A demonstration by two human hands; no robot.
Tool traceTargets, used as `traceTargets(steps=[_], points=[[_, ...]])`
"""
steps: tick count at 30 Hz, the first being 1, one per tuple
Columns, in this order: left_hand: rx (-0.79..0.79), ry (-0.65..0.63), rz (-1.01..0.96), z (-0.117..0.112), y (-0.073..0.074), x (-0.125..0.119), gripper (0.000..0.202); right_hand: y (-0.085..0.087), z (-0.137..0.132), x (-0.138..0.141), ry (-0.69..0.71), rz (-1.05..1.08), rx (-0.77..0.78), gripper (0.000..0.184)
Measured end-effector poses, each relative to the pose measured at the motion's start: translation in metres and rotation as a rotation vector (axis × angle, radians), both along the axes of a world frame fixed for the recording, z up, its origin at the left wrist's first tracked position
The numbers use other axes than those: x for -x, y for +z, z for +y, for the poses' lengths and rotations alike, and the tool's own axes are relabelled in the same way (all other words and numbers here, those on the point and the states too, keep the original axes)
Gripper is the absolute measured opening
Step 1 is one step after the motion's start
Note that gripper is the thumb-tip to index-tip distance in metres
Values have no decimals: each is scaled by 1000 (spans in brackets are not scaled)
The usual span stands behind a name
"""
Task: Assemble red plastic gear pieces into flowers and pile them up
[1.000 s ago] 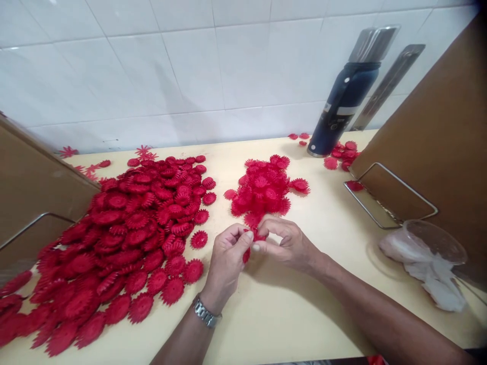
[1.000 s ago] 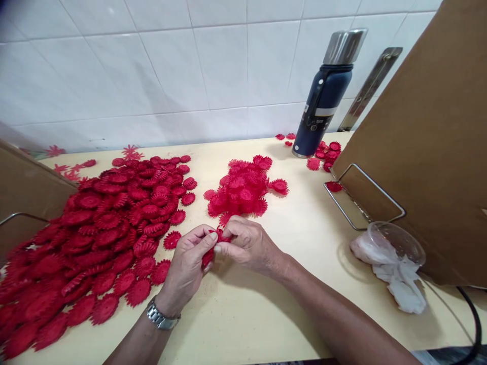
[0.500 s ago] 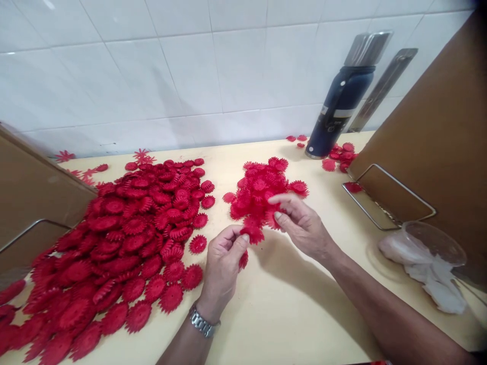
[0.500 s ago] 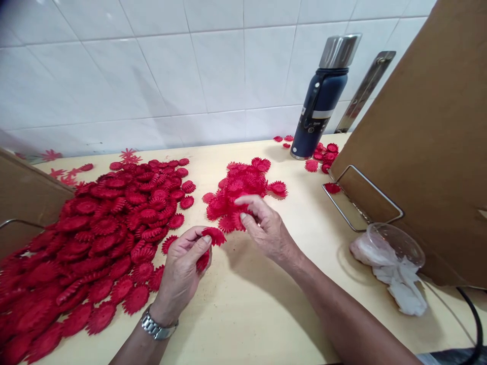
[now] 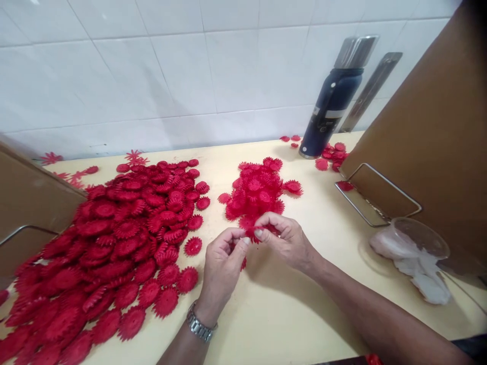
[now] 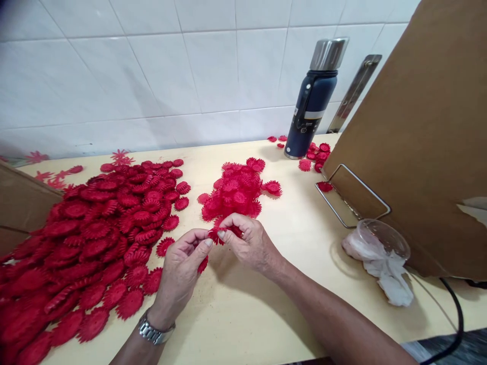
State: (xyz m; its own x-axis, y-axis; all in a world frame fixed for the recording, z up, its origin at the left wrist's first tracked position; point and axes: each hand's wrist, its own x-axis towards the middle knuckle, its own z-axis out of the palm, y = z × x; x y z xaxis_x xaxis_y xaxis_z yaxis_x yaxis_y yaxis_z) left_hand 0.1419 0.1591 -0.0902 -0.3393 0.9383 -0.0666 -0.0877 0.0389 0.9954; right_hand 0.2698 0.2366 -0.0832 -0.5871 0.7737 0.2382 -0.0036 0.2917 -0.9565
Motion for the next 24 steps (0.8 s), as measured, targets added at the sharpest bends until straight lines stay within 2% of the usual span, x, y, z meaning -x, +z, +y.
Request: traceTargets(steps=[10, 12, 15, 18, 21, 23, 24], points=[[58, -69, -199, 1, 5, -1, 21, -6, 0, 0, -8, -146, -153, 39], [23, -38, -174, 1, 5, -1, 21, -8, 0, 2, 2, -163, -141, 42], [-26, -12, -38, 0, 6, -2, 17, -9, 0, 4, 35, -181, -94, 44], [-41, -13, 63, 0, 5, -1, 10, -9, -1, 3, 133, -161, 39, 45], [-56, 181, -57, 2, 6, 5, 14, -8, -1, -1, 262, -135, 173, 46], [-56, 321, -175, 3, 9, 10, 16, -3, 3, -6, 270, -149, 140, 47], [-48, 351, -211, 5, 12, 13, 17, 2, 7, -7, 238, -167, 86, 47]])
